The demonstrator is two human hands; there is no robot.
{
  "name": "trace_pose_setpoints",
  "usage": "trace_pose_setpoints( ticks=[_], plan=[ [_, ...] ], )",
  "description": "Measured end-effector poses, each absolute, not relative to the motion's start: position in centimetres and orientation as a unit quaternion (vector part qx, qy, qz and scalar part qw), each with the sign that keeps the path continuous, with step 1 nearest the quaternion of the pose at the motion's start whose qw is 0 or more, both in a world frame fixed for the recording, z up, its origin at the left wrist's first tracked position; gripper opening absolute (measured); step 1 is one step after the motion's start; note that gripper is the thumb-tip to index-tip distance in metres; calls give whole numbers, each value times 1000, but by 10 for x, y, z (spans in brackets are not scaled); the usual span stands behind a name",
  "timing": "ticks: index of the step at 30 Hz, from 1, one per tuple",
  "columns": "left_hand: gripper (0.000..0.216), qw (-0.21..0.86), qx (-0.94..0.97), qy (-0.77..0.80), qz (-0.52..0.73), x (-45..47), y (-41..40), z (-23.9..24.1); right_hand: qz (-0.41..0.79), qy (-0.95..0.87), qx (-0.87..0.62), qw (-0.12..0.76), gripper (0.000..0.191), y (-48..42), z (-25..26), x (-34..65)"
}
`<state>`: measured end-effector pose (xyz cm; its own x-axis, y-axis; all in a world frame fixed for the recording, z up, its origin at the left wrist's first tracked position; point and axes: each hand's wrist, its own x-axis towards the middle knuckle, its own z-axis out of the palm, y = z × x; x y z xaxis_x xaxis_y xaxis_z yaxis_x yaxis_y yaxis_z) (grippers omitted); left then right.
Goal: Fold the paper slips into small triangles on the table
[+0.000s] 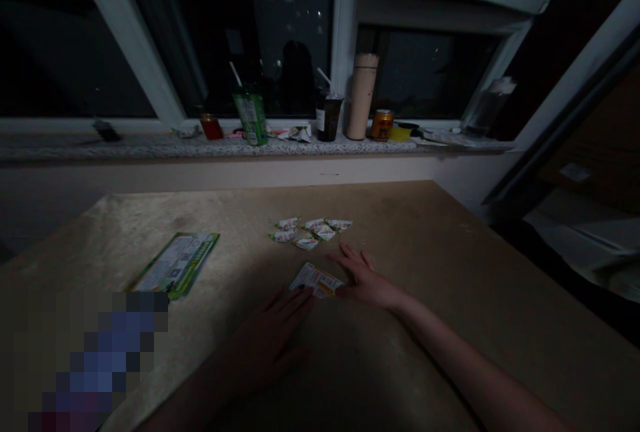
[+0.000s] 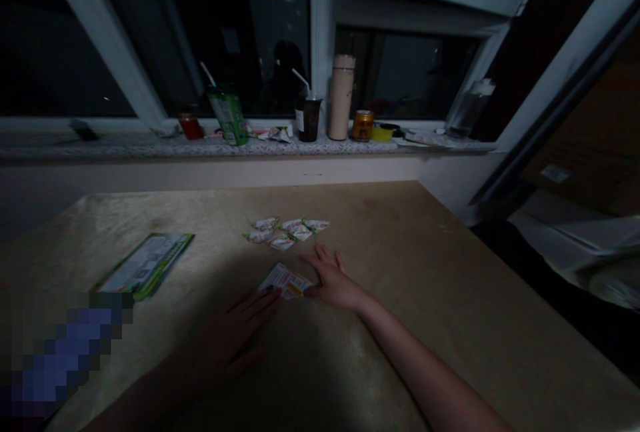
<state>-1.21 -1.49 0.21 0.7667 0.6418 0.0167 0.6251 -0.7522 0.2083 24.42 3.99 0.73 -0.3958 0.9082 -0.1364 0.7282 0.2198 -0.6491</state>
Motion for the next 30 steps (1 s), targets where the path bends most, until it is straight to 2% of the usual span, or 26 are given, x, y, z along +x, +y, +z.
trace_pose_setpoints(
  ticks=[6,12,22,30],
  plan=[
    [62,98,936,333,56,-13,-12,-2,271,-824,-462,187,53,35,7,244],
    [60,103,936,331,59,-15,-10,-1,195,-880,-366,232,20,33,7,245],
    [51,88,935,334,83,-11,-9,3,99,-927,-305,194,23,31,5,240],
    [43,52,923,361,118,-10,-4,2,196,-903,-290,250,26,32,7,239]
  ],
)
